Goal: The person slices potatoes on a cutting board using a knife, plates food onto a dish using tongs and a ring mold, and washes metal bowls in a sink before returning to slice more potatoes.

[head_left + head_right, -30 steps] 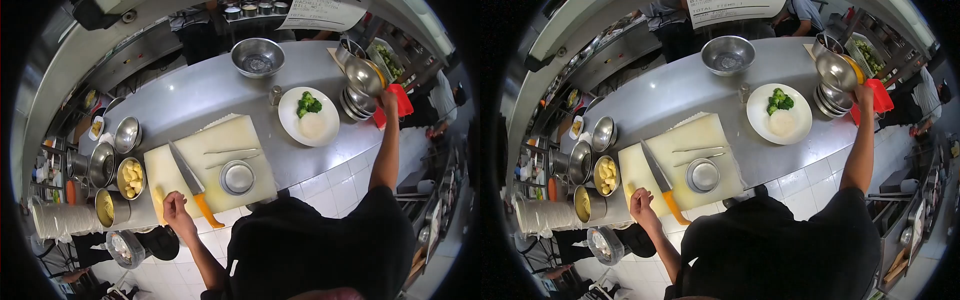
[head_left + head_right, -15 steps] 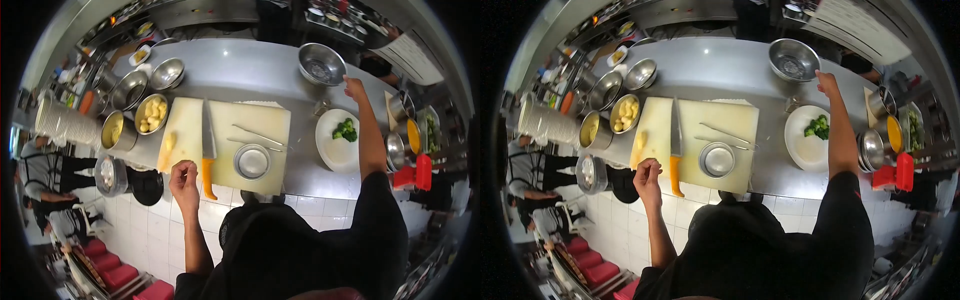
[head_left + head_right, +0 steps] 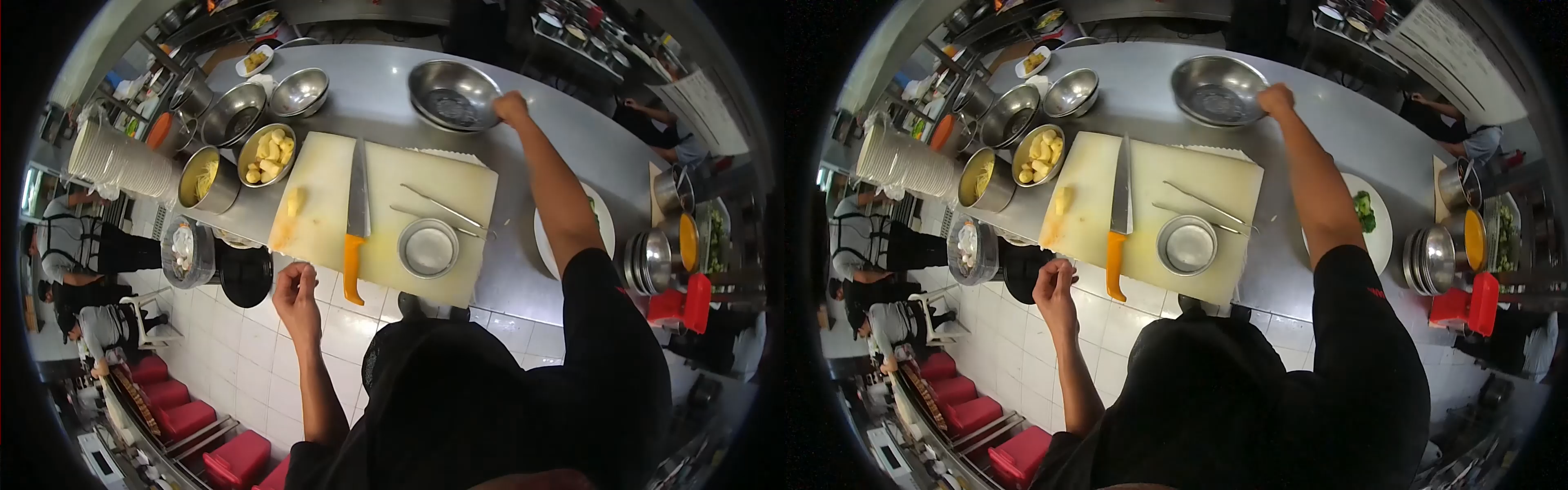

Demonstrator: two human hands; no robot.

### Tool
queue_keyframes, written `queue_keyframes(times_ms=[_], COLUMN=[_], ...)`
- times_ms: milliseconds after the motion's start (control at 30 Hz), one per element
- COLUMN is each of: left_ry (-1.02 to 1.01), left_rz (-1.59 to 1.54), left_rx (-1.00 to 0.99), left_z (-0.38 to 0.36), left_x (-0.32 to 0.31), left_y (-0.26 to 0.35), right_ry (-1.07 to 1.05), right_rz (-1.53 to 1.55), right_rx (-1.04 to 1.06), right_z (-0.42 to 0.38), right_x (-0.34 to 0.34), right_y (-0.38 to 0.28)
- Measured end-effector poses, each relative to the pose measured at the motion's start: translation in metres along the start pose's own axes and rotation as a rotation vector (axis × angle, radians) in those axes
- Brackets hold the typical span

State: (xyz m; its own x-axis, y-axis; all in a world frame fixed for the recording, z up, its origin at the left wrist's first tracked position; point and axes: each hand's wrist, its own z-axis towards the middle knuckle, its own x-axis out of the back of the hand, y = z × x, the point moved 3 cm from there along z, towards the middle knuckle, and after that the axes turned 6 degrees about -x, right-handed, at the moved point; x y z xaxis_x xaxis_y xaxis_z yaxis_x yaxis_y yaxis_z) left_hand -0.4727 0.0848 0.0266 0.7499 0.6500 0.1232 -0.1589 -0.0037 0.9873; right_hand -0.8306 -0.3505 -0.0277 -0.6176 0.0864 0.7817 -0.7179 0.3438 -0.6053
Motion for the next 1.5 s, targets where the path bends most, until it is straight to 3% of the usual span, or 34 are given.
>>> queue_keyframes(times_ms=[100,200,300,367,433,467,567,600,633,700,767,867,967,1067,1167,1300,1367,1500], left_ry=[-0.079,-0.183,-0.263,-0.267,-0.298,-0.289,-0.197,-0.169,-0.083,0.017,0.064,0.121,0.143,0.04,0.124,-0.089,-0.255,-0.517], left_rz=[-0.003,-0.095,-0.4,-0.649,-0.695,-0.741,-0.734,-0.696,-0.624,-0.621,-0.612,-0.605,-0.61,-0.554,-0.637,-0.606,-0.548,-0.534], left_rx=[-0.033,0.059,0.098,0.34,0.373,0.458,0.437,0.413,0.464,0.414,0.39,0.333,0.283,0.184,0.307,0.177,0.184,0.156], left_z=[0.019,0.066,0.159,0.241,0.31,0.338,0.385,0.404,0.401,0.406,0.402,0.382,0.359,0.346,0.351,0.348,0.327,0.236], left_x=[-0.027,-0.062,-0.106,-0.136,-0.156,-0.16,-0.172,-0.174,-0.176,-0.182,-0.186,-0.189,-0.187,-0.182,-0.177,-0.161,-0.149,-0.141], left_y=[0.008,0.009,-0.019,-0.064,-0.097,-0.113,-0.139,-0.156,-0.148,-0.153,-0.15,-0.134,-0.116,-0.094,-0.081,-0.058,-0.041,0.007], right_ry=[-0.049,0.08,0.215,0.266,0.436,0.572,0.789,0.668,0.534,0.473,0.313,0.392,0.451,0.379,0.36,0.399,0.288,0.193], right_rz=[-0.131,-0.287,0.113,0.316,0.405,0.308,0.162,0.327,0.497,0.904,1.12,1.21,1.109,1.071,1.087,1.145,1.062,1.144], right_rx=[0.038,0.291,0.372,0.293,0.173,0.094,-0.077,-0.35,-0.613,-0.794,-0.782,-0.677,-0.634,-0.527,-0.439,-0.536,-0.585,-0.558], right_z=[-0.028,-0.05,-0.117,-0.156,-0.214,-0.239,-0.289,-0.316,-0.339,-0.351,-0.347,-0.329,-0.312,-0.286,-0.236,-0.171,-0.131,-0.072], right_x=[-0.004,0.017,0.087,0.133,0.174,0.186,0.169,0.159,0.144,0.103,0.079,0.081,0.079,0.092,0.109,0.137,0.142,0.132], right_y=[-0.02,-0.021,-0.002,0.042,0.089,0.118,0.265,0.266,0.253,0.265,0.258,0.244,0.263,0.286,0.323,0.32,0.323,0.288])
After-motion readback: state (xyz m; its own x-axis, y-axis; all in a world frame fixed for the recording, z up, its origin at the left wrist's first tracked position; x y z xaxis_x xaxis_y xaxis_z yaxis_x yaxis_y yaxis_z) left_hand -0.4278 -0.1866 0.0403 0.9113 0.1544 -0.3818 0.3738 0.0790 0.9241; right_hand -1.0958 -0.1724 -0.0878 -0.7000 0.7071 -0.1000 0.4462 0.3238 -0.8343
